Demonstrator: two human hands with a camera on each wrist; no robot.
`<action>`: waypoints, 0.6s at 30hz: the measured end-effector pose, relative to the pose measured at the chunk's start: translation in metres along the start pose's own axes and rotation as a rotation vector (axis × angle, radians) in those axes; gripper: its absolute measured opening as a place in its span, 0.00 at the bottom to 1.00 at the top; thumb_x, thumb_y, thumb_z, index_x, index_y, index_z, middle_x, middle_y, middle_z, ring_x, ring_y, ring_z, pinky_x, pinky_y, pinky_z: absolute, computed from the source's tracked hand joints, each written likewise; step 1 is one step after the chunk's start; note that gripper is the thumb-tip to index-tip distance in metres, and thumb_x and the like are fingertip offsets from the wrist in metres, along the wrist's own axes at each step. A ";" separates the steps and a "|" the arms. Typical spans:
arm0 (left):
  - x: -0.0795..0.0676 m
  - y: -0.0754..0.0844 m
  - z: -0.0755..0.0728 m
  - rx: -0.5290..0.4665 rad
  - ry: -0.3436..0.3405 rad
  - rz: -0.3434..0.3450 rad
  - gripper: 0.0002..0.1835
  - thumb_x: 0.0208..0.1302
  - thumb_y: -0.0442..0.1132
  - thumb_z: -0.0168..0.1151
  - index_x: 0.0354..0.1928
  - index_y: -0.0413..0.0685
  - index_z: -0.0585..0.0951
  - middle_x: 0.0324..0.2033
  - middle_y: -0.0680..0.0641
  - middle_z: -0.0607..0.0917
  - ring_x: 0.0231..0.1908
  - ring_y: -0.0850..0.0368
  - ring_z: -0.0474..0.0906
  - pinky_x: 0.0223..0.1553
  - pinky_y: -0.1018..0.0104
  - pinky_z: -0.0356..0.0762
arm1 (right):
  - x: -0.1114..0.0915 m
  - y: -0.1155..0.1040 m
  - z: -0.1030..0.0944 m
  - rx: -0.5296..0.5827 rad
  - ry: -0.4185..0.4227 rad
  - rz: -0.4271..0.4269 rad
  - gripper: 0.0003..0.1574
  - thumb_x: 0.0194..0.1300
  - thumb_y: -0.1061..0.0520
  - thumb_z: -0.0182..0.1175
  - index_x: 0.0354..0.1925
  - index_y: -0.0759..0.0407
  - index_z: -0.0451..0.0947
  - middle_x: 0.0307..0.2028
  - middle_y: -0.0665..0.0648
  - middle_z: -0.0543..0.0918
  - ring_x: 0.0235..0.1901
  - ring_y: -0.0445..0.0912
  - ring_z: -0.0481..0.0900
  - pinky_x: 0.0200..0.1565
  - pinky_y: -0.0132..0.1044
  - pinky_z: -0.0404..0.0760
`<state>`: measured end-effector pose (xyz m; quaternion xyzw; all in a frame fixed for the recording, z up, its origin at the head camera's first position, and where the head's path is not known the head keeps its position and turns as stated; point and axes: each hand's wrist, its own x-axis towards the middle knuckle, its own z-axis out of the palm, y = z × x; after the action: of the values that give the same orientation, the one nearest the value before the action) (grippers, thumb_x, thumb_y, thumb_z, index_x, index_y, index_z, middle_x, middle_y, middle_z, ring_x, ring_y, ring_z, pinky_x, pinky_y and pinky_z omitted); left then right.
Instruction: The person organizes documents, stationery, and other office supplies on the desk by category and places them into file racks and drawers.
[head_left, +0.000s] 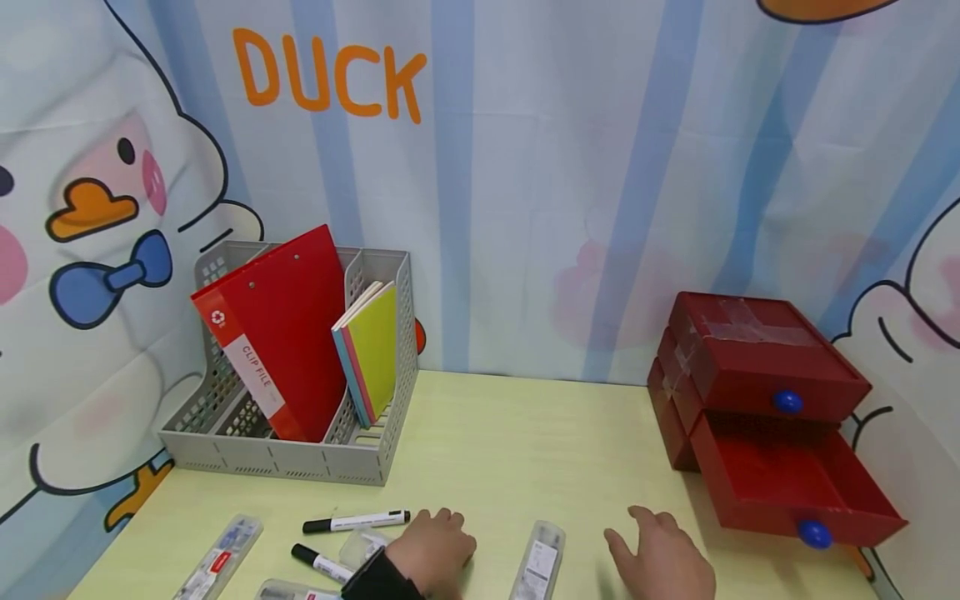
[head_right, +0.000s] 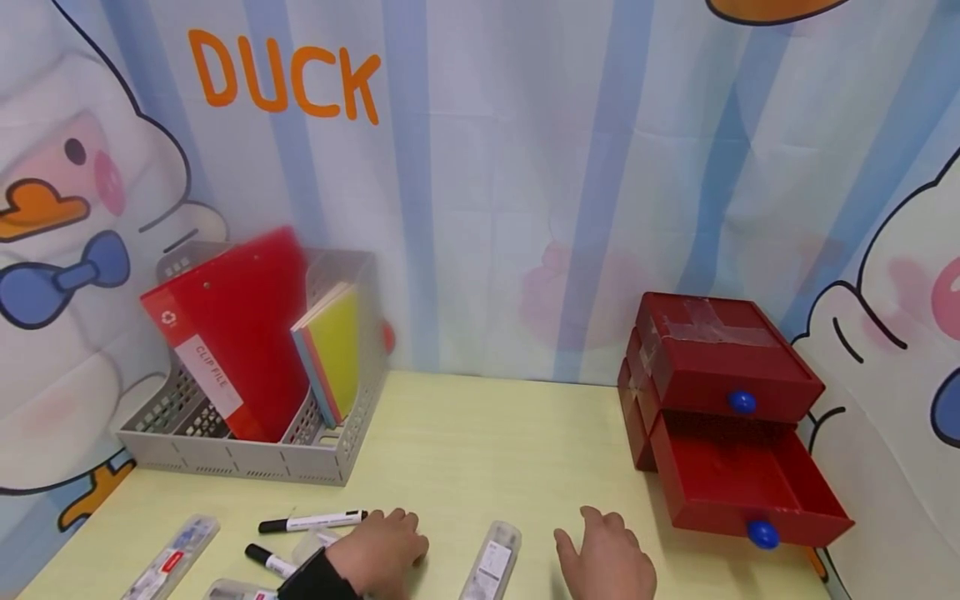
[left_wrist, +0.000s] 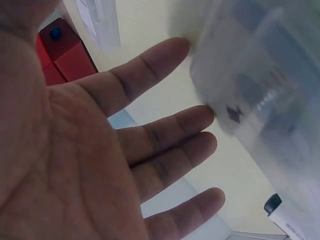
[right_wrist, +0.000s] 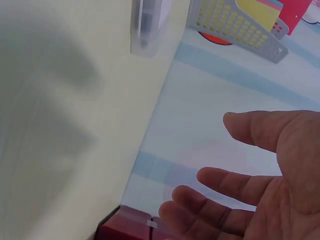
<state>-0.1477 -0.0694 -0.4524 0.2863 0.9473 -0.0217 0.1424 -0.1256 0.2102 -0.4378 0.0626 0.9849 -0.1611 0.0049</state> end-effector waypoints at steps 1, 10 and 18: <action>-0.001 0.001 0.000 0.011 0.008 -0.001 0.20 0.42 0.56 0.77 0.35 0.56 0.83 0.34 0.54 0.77 0.40 0.58 0.72 0.43 0.57 0.72 | -0.001 -0.002 0.002 0.002 0.008 -0.009 0.32 0.62 0.41 0.65 0.53 0.65 0.79 0.41 0.65 0.81 0.40 0.61 0.82 0.37 0.57 0.81; -0.002 0.008 -0.001 0.045 -0.038 -0.011 0.17 0.48 0.56 0.75 0.35 0.57 0.83 0.39 0.53 0.78 0.45 0.57 0.73 0.49 0.54 0.72 | -0.005 -0.010 0.013 -0.021 -0.030 -0.014 0.34 0.60 0.39 0.67 0.51 0.63 0.79 0.40 0.63 0.81 0.38 0.59 0.82 0.36 0.55 0.81; -0.005 0.015 0.003 0.166 0.004 -0.041 0.11 0.50 0.49 0.73 0.37 0.59 0.85 0.39 0.53 0.78 0.44 0.58 0.72 0.45 0.57 0.70 | -0.007 -0.013 0.014 -0.012 -0.027 -0.023 0.33 0.60 0.40 0.67 0.51 0.63 0.80 0.40 0.63 0.81 0.38 0.58 0.82 0.36 0.55 0.80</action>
<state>-0.1348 -0.0596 -0.4529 0.2779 0.9481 -0.1022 0.1156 -0.1203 0.1923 -0.4468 0.0489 0.9864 -0.1562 0.0166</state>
